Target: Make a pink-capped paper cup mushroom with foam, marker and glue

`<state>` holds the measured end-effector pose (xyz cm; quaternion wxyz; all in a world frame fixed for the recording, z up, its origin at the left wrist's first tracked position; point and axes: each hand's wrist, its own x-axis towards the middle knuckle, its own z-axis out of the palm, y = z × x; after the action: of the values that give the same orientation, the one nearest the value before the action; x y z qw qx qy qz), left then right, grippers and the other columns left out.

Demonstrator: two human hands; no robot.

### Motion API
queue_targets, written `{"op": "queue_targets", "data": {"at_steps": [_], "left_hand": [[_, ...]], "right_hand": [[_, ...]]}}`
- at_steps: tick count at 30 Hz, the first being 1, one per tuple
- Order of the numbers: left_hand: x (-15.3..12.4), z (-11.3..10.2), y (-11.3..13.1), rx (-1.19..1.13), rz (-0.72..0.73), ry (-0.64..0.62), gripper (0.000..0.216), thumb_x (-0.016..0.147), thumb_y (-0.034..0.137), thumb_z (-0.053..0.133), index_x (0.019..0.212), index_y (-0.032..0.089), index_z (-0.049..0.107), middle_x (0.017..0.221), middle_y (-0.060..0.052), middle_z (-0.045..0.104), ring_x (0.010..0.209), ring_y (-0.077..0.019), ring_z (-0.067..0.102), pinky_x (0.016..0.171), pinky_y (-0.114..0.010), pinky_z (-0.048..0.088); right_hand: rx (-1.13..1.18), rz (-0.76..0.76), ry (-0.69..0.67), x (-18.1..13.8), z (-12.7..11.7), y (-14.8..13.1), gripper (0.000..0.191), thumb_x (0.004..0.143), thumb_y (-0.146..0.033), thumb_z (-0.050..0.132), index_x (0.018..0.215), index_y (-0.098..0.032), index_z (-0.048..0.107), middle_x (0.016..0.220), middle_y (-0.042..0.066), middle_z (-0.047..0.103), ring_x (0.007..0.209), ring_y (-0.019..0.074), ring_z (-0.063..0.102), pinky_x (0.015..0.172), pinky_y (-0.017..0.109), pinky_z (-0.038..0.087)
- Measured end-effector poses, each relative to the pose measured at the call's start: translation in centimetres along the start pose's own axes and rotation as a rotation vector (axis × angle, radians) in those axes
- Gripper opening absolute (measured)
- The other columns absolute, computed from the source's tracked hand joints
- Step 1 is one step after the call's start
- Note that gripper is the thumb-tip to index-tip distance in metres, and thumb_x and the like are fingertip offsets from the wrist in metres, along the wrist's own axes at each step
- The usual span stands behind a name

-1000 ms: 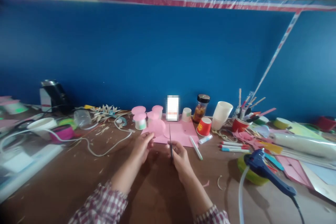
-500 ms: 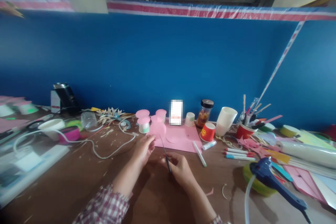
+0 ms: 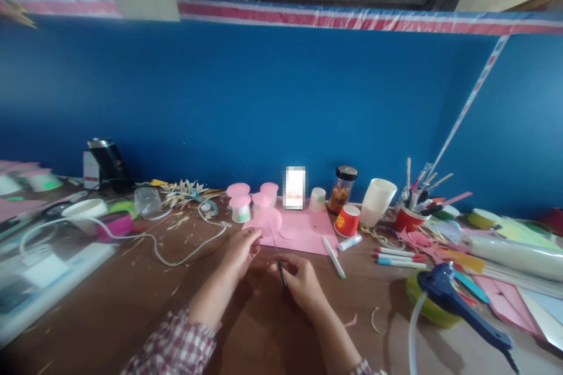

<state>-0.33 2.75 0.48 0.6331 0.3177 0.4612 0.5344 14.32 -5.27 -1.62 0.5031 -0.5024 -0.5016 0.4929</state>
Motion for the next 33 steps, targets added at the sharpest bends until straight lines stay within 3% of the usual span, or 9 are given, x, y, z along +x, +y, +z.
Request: {"op": "queue_targets", "data": {"at_steps": [33], "left_hand": [[-0.18,0.14,-0.22,0.046,0.004,-0.051,0.023,0.054,0.029,0.076,0.061,0.013,0.061,0.054,0.001,0.057,0.043,-0.0031,0.042,0.042,-0.016,0.028]], "right_hand": [[-0.052,0.01,0.036,0.07,0.12,-0.11,0.04,0.067,-0.042,0.076,0.094,-0.013,0.072,0.051,-0.004,0.054,0.044,0.0091,0.043,0.042,0.021,0.035]]}}
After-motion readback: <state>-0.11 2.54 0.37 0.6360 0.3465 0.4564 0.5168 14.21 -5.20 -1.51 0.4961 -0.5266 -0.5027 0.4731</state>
